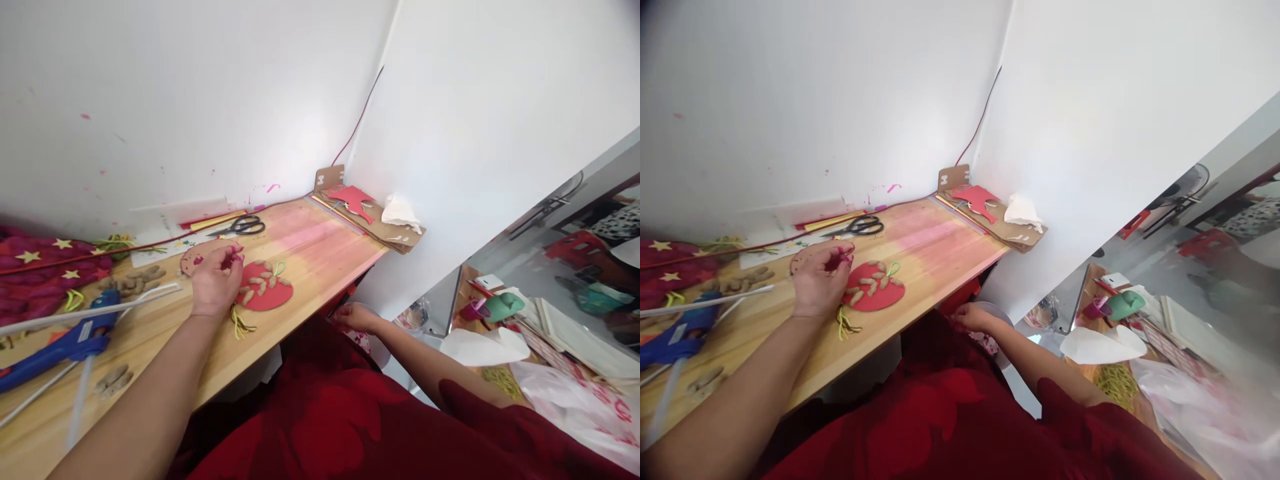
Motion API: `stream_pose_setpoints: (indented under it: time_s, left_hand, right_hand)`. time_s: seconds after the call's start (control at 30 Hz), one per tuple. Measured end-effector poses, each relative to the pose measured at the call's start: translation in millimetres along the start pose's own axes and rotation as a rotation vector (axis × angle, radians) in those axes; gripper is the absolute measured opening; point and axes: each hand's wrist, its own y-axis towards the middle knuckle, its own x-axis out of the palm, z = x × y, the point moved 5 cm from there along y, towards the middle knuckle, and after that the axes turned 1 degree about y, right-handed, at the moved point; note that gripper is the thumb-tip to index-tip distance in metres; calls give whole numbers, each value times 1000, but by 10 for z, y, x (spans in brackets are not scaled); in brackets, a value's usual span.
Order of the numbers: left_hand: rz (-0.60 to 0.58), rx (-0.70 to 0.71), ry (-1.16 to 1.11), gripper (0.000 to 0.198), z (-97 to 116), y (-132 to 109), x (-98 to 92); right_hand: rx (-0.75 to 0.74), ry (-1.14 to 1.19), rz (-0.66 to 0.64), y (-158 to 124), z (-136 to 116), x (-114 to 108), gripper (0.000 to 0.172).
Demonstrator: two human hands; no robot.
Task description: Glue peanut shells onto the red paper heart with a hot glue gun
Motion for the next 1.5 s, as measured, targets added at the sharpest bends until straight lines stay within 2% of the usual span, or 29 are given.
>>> stream_pose_setpoints:
  time_s: [0.13, 0.23, 0.4, 0.53, 0.63, 0.73, 0.8, 0.93, 1.03, 1.13, 1.23, 1.33, 1.43, 1.5]
  left_hand:
    - [-4, -27, -3, 29, -1, -11, -11]
    - [-11, -56, -28, 32, -33, -22, -11]
    - [-61, -76, 2, 38, -48, -36, -26]
    - [-50, -114, 9, 48, 4, -64, -46]
    - [-70, -127, -256, 56, 129, -83, -33]
    - [-173, -316, -855, 67, 199, -76, 40]
    - [-241, -395, -1120, 65, 245, -57, 63]
    - [-323, -478, -1310, 62, 245, -41, 54]
    - [-296, -511, -1315, 58, 161, -29, 56]
    - [-157, -542, -1241, 42, 20, -1, 47]
    - [-48, -526, -1112, 43, -65, 19, 30]
    - [8, -362, -901, 47, -28, 37, -7]
    - [92, -114, -617, 40, 68, 35, -65]
    - [131, -1, -431, 37, 108, 20, -90]
  right_hand:
    - [-38, -84, -221, -145, -147, 14, 30]
    - [-48, -100, -326, -220, -232, 35, 32]
    - [-90, -54, -342, -290, -430, -53, 36]
    - [-175, 21, -328, -324, -621, -136, 43]
    - [-284, 103, -285, -331, -741, -188, 51]
    - [-337, 120, -298, -315, -779, -214, 54]
    - [-345, 115, -313, -302, -777, -231, 52]
    - [-344, 94, -340, -334, -797, -251, 51]
    - [-342, 78, -367, -399, -872, -240, 49]
    - [-347, 63, -353, -455, -989, -233, 47]
    - [-370, 39, -276, -492, -1112, -236, 44]
    - [-436, -14, -175, -532, -1223, -229, 39]
    - [-558, -101, -109, -577, -1322, -192, 31]
    - [-619, -173, -78, -589, -1363, -162, 27]
